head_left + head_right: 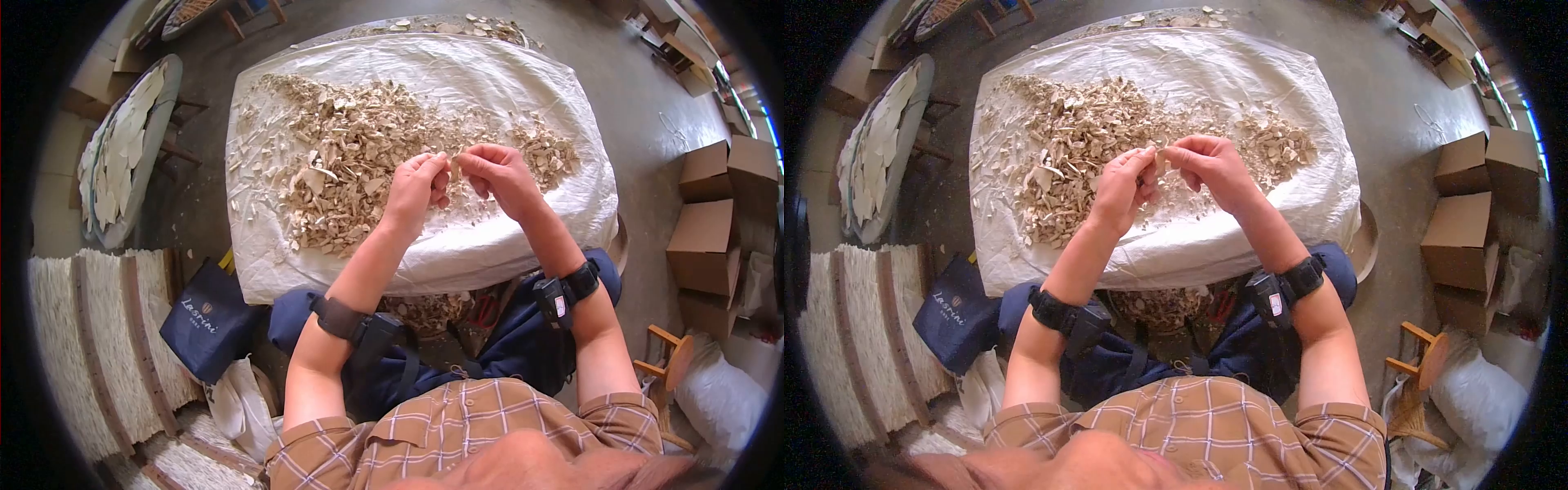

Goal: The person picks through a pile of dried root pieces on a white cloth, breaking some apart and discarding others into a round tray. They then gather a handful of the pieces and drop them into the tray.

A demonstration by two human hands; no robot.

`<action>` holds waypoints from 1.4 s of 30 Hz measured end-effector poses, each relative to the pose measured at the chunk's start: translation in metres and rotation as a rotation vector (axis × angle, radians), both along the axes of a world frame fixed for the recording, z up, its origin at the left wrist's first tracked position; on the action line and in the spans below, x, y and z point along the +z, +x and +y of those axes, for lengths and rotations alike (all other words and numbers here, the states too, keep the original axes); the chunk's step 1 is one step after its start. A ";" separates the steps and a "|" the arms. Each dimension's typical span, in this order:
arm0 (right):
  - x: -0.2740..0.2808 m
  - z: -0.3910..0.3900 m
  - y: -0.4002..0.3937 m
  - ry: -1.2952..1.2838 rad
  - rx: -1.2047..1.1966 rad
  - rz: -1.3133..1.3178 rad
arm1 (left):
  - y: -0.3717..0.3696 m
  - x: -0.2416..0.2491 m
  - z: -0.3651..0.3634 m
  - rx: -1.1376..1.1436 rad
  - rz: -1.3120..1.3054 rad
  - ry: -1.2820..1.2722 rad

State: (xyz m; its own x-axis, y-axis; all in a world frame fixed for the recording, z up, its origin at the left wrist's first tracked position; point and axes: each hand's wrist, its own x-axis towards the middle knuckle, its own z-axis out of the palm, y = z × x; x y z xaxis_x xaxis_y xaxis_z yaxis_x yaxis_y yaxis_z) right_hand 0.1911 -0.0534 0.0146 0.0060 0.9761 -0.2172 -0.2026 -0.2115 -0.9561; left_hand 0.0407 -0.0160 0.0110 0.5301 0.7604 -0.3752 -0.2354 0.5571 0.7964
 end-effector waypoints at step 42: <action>-0.058 -0.039 0.046 0.111 0.231 -1.408 | -0.023 -0.006 -0.008 -0.209 -0.207 -0.221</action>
